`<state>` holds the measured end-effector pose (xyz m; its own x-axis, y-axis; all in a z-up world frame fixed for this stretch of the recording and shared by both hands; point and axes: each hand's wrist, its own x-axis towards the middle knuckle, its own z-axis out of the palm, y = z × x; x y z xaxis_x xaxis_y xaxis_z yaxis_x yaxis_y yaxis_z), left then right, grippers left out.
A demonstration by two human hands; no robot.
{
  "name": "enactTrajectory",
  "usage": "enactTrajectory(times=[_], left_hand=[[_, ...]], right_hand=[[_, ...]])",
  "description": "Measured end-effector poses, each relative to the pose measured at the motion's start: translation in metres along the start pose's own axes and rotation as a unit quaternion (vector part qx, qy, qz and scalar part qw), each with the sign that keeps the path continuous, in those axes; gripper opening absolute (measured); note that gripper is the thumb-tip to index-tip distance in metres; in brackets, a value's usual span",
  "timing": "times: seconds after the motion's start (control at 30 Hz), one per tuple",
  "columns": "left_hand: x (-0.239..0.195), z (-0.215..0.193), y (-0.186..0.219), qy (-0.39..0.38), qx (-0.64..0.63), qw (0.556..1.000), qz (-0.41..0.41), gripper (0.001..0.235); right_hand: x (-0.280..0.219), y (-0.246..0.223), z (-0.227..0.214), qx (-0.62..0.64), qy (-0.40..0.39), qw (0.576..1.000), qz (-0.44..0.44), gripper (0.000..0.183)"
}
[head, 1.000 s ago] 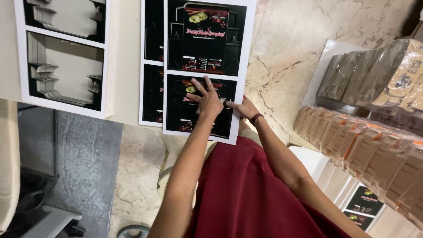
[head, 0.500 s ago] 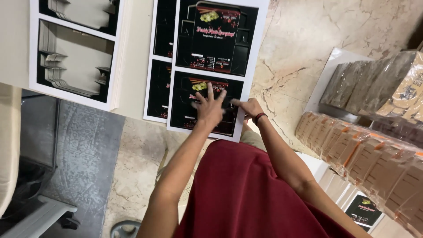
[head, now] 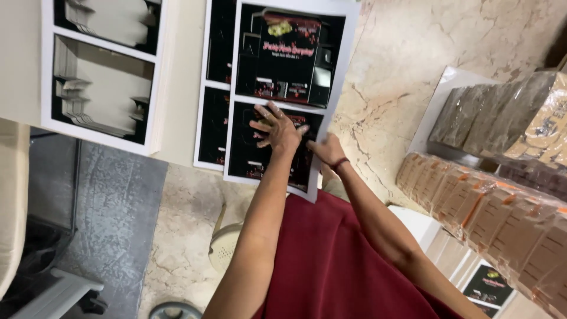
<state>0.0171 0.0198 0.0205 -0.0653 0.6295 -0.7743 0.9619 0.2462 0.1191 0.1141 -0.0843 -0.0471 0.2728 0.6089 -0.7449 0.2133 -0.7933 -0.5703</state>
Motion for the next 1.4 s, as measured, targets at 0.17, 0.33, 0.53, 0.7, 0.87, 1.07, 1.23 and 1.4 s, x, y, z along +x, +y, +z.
enactTrajectory(times=[0.17, 0.33, 0.53, 0.7, 0.87, 1.07, 1.23, 1.4], left_hand=[[0.01, 0.002, -0.014, 0.005, -0.013, 0.999, 0.029, 0.123], [-0.017, -0.003, -0.033, 0.001, -0.047, 0.999, 0.016, 0.112], [-0.019, -0.003, -0.025, -0.034, -0.024, 0.999, 0.004, 0.12], [-0.004, 0.013, -0.022, -0.022, -0.018, 0.999, -0.025, 0.117], [0.01, 0.031, -0.032, -0.016, -0.033, 0.999, -0.013, 0.109], [0.028, 0.042, -0.034, -0.016, -0.024, 0.999, -0.025, 0.107], [-0.005, -0.006, -0.044, -0.057, 0.008, 0.998, -0.002, 0.092], [0.036, -0.046, -0.093, 0.235, 0.05, 0.962, 0.127, 0.047]], right_hand=[[-0.004, 0.001, -0.012, 0.047, -0.003, 0.996, 0.072, 0.056], [-0.001, 0.004, 0.002, -0.033, 0.057, 0.992, 0.103, 0.063], [0.001, 0.003, 0.013, -0.037, 0.071, 0.996, 0.045, 0.04], [-0.096, -0.102, -0.039, 0.194, -0.03, 0.98, -0.04, 0.041], [-0.074, -0.081, -0.041, 0.217, -0.063, 0.971, -0.076, 0.036], [-0.053, -0.071, -0.034, 0.188, -0.085, 0.974, -0.089, 0.021], [-0.031, -0.035, -0.032, 0.168, -0.066, 0.981, -0.067, 0.026], [-0.014, -0.028, -0.07, 0.039, -0.157, 0.975, 0.154, 0.089]])
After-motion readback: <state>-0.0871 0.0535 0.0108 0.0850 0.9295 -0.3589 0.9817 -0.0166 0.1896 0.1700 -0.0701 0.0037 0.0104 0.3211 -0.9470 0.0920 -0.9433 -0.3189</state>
